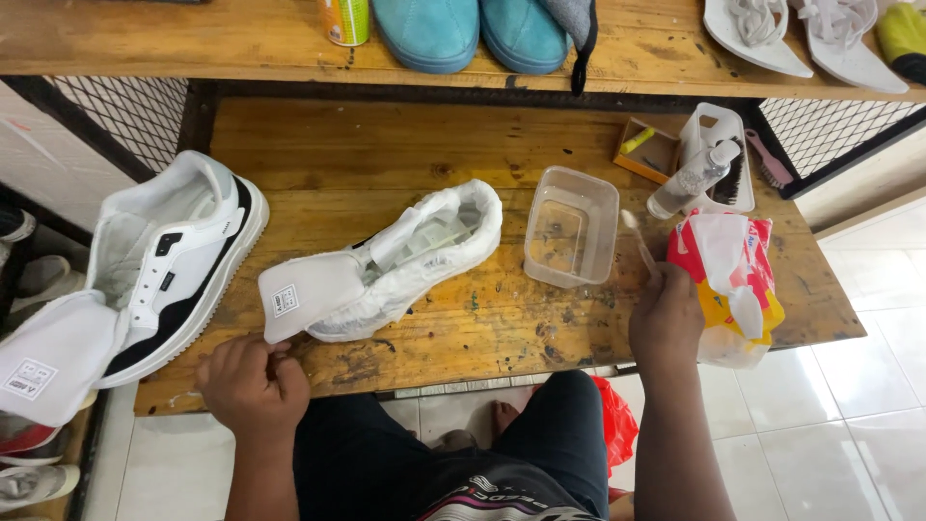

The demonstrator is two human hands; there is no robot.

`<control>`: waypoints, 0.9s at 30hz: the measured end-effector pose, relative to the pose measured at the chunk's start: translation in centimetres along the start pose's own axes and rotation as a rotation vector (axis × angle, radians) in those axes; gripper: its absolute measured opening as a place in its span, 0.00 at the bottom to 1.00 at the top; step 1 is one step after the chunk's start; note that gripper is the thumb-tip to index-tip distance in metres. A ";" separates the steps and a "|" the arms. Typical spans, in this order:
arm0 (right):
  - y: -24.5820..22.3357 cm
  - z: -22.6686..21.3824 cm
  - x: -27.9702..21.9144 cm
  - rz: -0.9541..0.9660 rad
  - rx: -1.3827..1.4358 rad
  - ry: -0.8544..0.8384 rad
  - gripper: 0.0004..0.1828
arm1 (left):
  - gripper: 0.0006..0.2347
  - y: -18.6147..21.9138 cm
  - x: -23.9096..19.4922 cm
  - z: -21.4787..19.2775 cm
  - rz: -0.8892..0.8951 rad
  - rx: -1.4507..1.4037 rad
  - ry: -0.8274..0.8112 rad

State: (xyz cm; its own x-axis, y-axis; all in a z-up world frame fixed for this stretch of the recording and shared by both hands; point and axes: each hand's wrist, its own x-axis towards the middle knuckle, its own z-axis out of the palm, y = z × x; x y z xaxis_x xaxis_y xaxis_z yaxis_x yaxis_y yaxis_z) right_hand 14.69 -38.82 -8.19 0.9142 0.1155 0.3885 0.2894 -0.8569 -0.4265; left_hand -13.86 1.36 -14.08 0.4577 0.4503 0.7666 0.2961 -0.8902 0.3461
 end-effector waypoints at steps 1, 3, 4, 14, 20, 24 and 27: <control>-0.2 -0.2 0.0 -0.003 0.002 -0.001 0.13 | 0.03 0.0 0.0 0.0 -0.002 0.003 0.002; -0.7 -0.6 -0.2 -0.009 -0.039 0.015 0.16 | 0.03 0.0 -0.1 0.0 -0.014 -0.006 -0.014; -1.1 -0.9 -0.2 -0.012 -0.038 0.014 0.16 | 0.03 0.1 0.0 -0.1 -0.015 -0.004 -0.013; -4.6 -2.1 1.1 -0.315 -0.398 -0.090 0.16 | 0.13 8.9 0.7 -0.4 0.472 -0.594 0.006; -6.4 -2.3 2.3 -0.395 -0.563 -0.187 0.18 | 0.02 18.4 -0.5 4.3 0.906 -0.797 -0.649; -6.3 -2.0 2.1 -0.375 -0.484 -0.165 0.16 | 0.08 24.6 1.0 7.0 1.402 -0.500 -1.092; -6.7 -2.5 2.1 -0.249 -0.329 -0.153 0.15 | 0.07 26.9 -0.2 10.2 1.483 -0.543 -1.023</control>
State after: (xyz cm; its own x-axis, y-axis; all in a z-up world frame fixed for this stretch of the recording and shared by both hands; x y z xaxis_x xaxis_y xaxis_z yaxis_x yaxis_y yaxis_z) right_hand 13.91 -34.05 -2.48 0.8669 0.3903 0.3102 0.4227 -0.9053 -0.0424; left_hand 2.51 -21.96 -10.46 0.3775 -0.9241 0.0599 -0.9254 -0.3742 0.0605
